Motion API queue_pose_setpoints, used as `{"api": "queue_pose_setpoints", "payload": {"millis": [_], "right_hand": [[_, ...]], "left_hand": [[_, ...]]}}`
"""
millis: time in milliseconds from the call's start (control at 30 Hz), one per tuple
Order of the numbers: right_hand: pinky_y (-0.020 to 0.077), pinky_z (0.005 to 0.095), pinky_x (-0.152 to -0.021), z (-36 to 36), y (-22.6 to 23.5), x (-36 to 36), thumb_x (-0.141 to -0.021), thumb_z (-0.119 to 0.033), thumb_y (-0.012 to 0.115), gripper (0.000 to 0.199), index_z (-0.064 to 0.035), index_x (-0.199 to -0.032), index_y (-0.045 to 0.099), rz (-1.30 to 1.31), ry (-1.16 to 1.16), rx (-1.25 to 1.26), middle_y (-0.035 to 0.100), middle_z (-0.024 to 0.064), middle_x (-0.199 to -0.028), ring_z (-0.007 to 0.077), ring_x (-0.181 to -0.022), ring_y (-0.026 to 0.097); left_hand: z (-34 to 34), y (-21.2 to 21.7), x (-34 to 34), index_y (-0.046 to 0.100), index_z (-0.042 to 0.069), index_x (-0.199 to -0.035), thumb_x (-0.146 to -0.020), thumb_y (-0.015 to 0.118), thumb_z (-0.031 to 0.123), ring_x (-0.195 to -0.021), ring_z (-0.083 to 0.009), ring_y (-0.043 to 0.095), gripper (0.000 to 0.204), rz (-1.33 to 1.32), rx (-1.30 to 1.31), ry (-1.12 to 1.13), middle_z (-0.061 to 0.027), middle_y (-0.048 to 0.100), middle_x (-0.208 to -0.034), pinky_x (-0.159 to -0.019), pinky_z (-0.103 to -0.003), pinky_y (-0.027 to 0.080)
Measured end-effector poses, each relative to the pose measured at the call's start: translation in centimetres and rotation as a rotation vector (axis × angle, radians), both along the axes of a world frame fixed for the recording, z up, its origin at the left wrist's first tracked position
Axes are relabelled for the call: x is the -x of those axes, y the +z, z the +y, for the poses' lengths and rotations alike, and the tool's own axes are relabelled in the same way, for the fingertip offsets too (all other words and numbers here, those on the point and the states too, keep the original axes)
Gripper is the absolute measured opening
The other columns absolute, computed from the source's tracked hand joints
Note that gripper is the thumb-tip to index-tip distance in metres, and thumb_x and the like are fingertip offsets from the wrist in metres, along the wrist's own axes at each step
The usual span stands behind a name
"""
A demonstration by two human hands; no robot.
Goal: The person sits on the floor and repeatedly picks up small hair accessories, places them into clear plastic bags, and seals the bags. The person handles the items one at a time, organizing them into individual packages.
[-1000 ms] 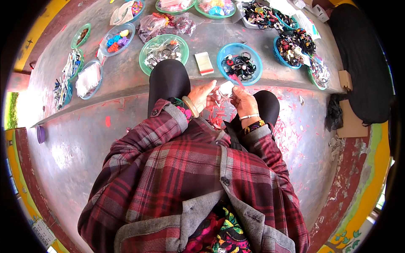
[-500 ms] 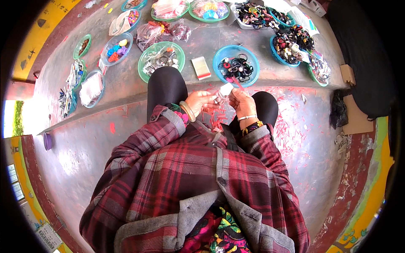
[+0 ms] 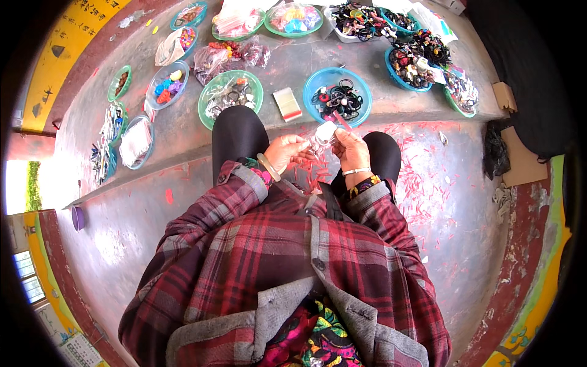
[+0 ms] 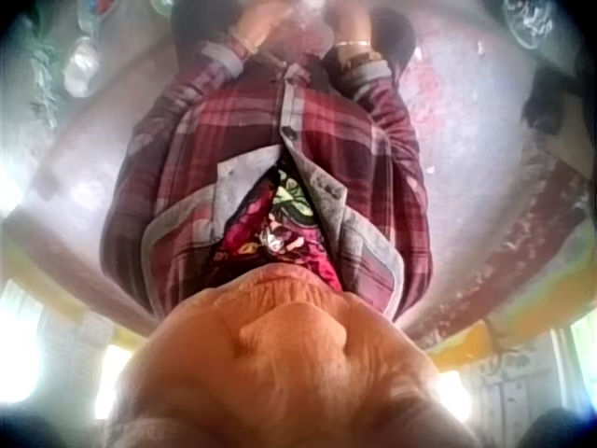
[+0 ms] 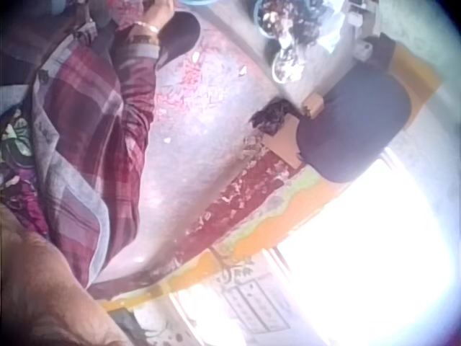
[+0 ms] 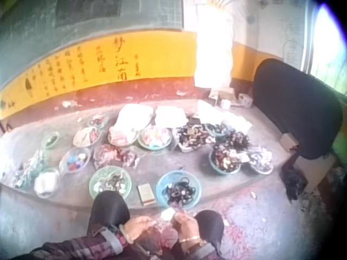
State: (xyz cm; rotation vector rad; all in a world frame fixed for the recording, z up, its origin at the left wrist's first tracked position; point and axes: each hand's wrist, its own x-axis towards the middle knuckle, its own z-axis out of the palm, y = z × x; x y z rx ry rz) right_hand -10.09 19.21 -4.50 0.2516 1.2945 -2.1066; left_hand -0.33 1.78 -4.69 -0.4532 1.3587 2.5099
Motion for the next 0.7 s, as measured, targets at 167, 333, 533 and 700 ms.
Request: {"api": "queue_pose_setpoints", "payload": {"millis": [167,333,533,700], "right_hand": [[0.0426,0.0222,-0.053,0.0,0.6,0.2,-0.08,-0.017,0.061,0.012,-0.0052,-0.079,0.063,0.115,0.129,-0.086,0.061,0.0014,-0.067,0.0101,-0.058,0.056],[0.0427,0.0217,-0.054,-0.3,0.3,-0.6,-0.08,-0.017,0.06,0.013,-0.0053,-0.076,0.064,0.224,0.392,-0.139,0.061,0.0008,-0.066,0.0083,-0.058,0.055],[0.0424,0.0209,-0.055,-0.6,0.2,-0.8,-0.08,-0.016,0.06,0.01,-0.0062,-0.079,0.064,0.276,0.469,-0.152,0.062,0.0001,-0.069,0.0078,-0.06,0.055],[0.041,0.0206,-0.056,-0.9,0.9,-1.1,-0.079,-0.016,0.061,0.01,-0.0068,-0.08,0.064,0.255,0.439,-0.167,0.062,0.0,-0.071,0.0074,-0.062,0.055]], "left_hand": [[0.4,0.6,-0.2,0.054,0.001,-0.104,-0.087,0.053,0.017,-0.076,-0.0132,0.06,0.024,-0.01,-0.006,0.107,-0.0077,0.06,-0.092,-0.06,-0.025,0.051],[0.2,0.9,-0.4,0.053,0.001,-0.108,-0.086,0.053,0.016,-0.073,-0.0116,0.058,0.026,-0.013,-0.082,0.101,-0.0069,0.059,-0.094,-0.053,-0.021,0.048],[-0.6,-1.0,-0.7,0.054,-0.003,-0.104,-0.085,0.053,0.01,-0.063,-0.0105,0.057,0.023,-0.057,-0.073,0.09,-0.0101,0.061,-0.091,-0.047,-0.02,0.044],[-0.2,-0.4,-0.7,0.055,-0.005,-0.1,-0.083,0.055,0.006,-0.066,-0.0126,0.058,0.02,-0.062,-0.086,0.181,-0.0118,0.061,-0.09,-0.054,-0.022,0.047]]}}
